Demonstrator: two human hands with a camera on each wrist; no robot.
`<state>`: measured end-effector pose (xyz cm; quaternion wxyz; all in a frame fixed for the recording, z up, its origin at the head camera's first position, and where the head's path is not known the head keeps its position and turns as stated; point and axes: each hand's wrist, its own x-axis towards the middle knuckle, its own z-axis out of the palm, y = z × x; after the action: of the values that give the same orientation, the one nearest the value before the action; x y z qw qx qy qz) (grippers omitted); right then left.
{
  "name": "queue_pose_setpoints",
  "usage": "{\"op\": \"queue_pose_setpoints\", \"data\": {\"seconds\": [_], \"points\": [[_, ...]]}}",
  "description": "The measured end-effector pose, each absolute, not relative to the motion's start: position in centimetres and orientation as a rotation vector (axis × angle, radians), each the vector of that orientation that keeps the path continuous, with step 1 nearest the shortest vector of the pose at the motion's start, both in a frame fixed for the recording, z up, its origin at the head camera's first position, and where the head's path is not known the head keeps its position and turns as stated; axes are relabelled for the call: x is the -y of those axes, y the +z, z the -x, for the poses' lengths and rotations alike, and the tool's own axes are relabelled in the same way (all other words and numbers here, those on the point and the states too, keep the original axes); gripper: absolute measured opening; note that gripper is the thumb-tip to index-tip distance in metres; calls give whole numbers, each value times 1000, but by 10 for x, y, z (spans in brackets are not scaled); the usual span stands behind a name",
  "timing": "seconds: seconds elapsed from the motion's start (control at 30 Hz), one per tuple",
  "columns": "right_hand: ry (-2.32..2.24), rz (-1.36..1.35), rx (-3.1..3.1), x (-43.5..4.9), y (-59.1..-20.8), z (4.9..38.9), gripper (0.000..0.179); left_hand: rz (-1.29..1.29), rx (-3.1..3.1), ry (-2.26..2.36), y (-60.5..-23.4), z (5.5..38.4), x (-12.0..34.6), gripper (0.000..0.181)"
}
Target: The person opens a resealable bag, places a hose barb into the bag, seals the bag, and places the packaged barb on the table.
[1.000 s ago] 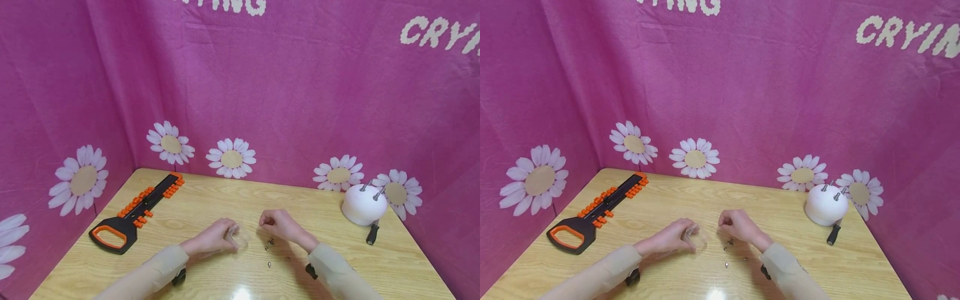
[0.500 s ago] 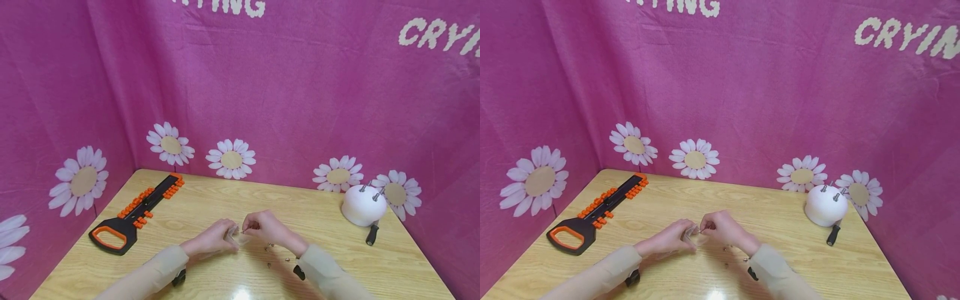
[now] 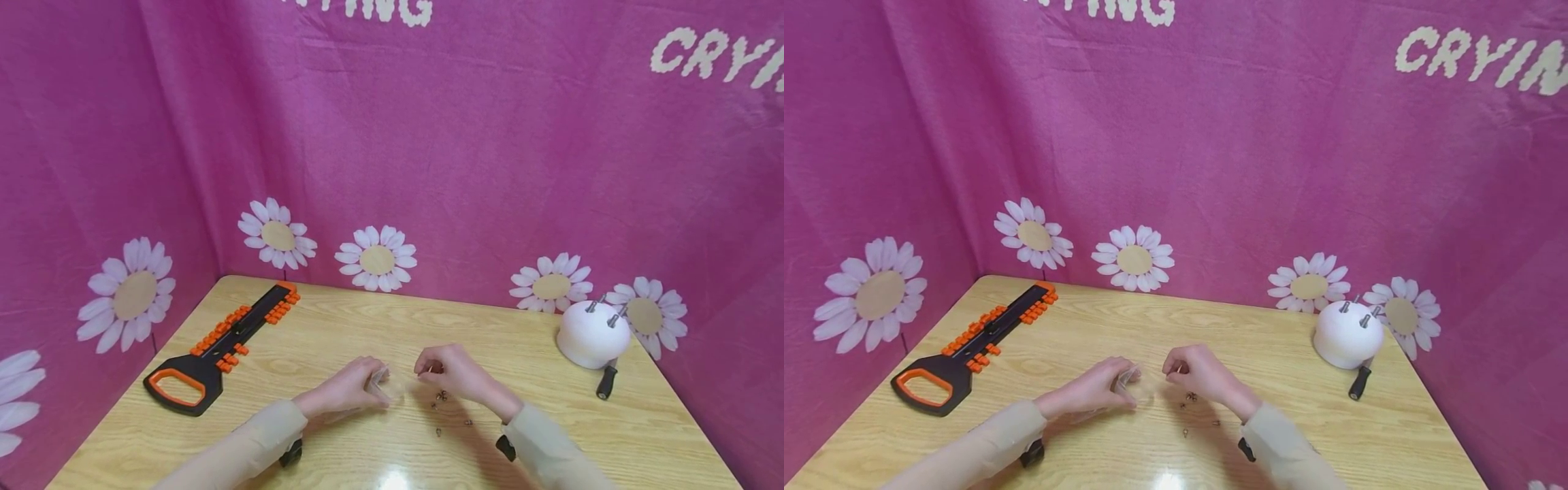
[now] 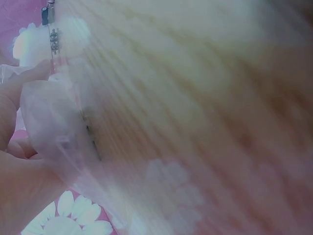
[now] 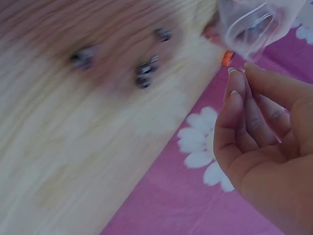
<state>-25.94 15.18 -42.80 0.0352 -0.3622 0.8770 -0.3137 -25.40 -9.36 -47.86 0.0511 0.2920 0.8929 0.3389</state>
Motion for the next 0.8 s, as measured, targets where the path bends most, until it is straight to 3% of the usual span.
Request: {"op": "queue_pose_setpoints", "data": {"seconds": [0.33,0.8], "points": [[-917,993,-2779,-186,-443,262,4,-894,-2704,1043,-478,253,94,36],[-848,924,-2796,-194,-464,264,6,-883,-2702,1050,-482,255,93,37]]}}
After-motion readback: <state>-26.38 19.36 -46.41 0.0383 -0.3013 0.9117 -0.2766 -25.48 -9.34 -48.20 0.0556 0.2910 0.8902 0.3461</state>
